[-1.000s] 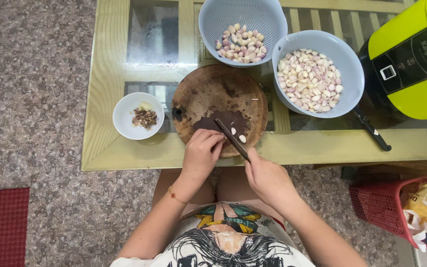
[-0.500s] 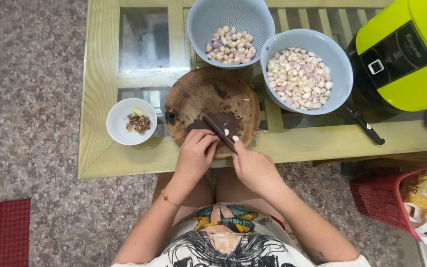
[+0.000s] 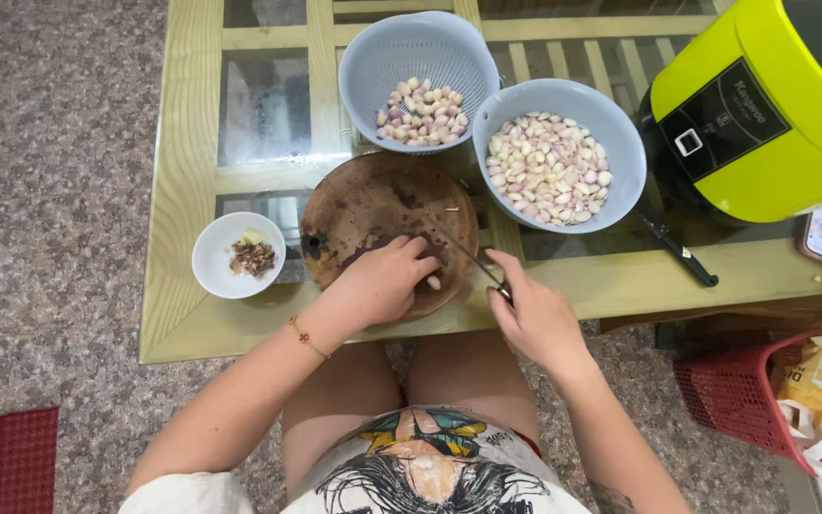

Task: The person sits on the floor and uses a knife to peel and chop garlic cloves on a wooden cutting board. They transfer the chopped pieces into a small white bowl and place the remaining cloves into a blue colander.

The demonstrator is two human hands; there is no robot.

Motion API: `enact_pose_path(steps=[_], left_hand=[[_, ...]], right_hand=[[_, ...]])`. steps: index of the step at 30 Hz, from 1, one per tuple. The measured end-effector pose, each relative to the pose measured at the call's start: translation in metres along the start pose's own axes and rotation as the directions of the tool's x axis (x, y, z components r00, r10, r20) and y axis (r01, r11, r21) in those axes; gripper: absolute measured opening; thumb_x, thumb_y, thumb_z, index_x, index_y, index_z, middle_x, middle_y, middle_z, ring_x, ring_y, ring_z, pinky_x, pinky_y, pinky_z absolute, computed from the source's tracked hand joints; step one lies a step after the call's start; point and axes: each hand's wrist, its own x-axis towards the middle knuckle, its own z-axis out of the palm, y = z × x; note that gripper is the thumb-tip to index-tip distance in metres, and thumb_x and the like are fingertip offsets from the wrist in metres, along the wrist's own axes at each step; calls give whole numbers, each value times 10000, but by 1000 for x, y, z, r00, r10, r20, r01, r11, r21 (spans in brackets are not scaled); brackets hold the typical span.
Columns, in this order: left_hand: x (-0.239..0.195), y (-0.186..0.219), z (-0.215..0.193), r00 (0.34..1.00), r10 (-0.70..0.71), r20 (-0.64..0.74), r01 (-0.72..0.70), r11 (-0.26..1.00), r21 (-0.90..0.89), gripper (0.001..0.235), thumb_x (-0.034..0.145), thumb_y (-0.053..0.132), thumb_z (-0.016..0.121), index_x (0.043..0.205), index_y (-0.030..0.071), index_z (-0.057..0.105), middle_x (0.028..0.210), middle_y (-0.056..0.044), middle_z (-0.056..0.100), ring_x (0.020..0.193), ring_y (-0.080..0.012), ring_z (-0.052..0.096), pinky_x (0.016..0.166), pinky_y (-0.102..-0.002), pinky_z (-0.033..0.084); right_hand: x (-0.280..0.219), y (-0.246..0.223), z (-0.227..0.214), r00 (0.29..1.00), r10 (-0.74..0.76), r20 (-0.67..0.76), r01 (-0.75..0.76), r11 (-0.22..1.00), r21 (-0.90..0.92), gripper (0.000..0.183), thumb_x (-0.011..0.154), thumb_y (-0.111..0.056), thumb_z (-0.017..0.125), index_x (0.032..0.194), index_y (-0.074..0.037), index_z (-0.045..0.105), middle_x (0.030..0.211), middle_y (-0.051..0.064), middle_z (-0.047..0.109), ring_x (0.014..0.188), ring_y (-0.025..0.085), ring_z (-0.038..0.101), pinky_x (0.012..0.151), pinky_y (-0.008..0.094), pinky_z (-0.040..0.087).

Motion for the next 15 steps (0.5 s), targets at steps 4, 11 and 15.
enact_pose_path(steps=[4,11,15], left_hand=[[4,13,1,998,-50,25,49,999,20,539,996,364,767,1446,88,655,1461,-226,580,1336,-404,622,899,-504,683],[24,-6,25,980,-119,-159,107,991,-84,192,920,179,729,1103,122,708,1174,-137,653,1112,-370,728,830,-435,681],[20,-14,6,982,-186,-44,173,963,-208,85,898,115,654,980,125,632,1083,-115,628,1032,-357,732,765,-435,665]], right_hand=[[-3,25,6,999,-12,-40,14,999,51,540,1082,-268,536,1610,-188,452,884,259,797,897,489,809,826,601,622],[-4,87,49,989,-93,-119,125,947,297,470,1022,-245,656,1485,-268,582,941,180,841,877,440,813,803,568,633],[0,130,80,979,-51,-196,147,844,515,369,1010,-177,678,1376,-220,704,1009,117,888,865,311,833,834,464,641]])
